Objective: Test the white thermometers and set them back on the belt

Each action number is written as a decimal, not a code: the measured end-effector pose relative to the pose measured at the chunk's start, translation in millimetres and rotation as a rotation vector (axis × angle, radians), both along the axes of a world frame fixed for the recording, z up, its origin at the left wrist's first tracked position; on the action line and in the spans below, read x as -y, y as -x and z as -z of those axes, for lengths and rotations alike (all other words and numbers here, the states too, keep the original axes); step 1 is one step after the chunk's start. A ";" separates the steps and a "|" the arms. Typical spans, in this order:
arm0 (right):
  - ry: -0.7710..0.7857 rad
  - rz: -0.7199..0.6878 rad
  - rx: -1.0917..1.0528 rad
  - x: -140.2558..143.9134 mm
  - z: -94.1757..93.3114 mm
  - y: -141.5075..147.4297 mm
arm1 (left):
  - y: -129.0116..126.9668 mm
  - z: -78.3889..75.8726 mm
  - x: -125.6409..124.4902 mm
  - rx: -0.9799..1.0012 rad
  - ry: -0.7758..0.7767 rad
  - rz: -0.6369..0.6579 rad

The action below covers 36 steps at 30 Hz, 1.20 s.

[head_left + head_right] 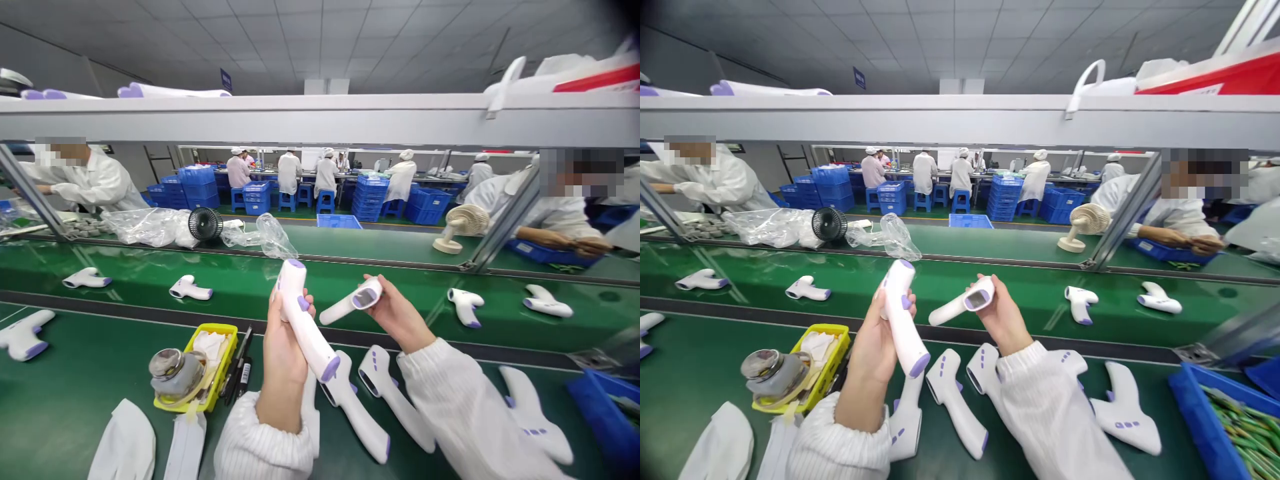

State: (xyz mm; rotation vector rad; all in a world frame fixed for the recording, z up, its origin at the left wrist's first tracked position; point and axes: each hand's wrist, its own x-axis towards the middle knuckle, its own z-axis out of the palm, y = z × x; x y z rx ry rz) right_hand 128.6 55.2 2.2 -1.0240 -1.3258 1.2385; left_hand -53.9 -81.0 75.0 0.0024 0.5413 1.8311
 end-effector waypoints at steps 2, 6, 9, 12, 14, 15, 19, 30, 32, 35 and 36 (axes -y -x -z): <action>0.106 -0.027 -0.327 17.5 -9.0 -7.9 | -5.9 8.5 -1.3 -0.296 -0.046 0.041; 0.301 -0.041 -0.804 43.5 -24.9 -19.5 | -16.2 24.4 -1.5 -0.983 -0.085 -0.144; 0.307 0.000 -0.793 57.3 -33.4 -19.3 | -14.7 42.1 -11.1 -1.218 0.055 -0.175; 0.262 0.002 -0.737 67.4 -37.8 -13.9 | -4.3 71.0 -31.1 -1.123 0.181 0.016; 0.211 -0.015 -0.707 71.6 -38.5 -9.8 | 3.3 91.5 -44.5 -1.049 0.236 0.077; 0.189 -0.032 -0.692 72.8 -38.3 -8.0 | 6.2 99.8 -49.9 -1.011 0.255 0.079; 0.163 -0.076 -0.676 73.4 -35.7 -3.5 | 4.6 107.9 -56.9 -0.918 0.234 0.028; 0.084 -0.244 -0.684 87.3 -36.0 13.9 | -61.8 38.5 10.0 -1.052 -0.268 0.193; 0.061 -0.286 -0.704 89.6 -37.0 15.8 | -61.6 34.0 14.4 -1.096 -0.256 0.178; 0.043 -0.320 -0.752 91.0 -37.3 17.3 | -59.1 29.5 18.9 -1.067 -0.214 0.185; 0.044 -0.329 -0.758 91.2 -37.0 17.6 | -58.6 28.0 20.6 -1.023 -0.193 0.199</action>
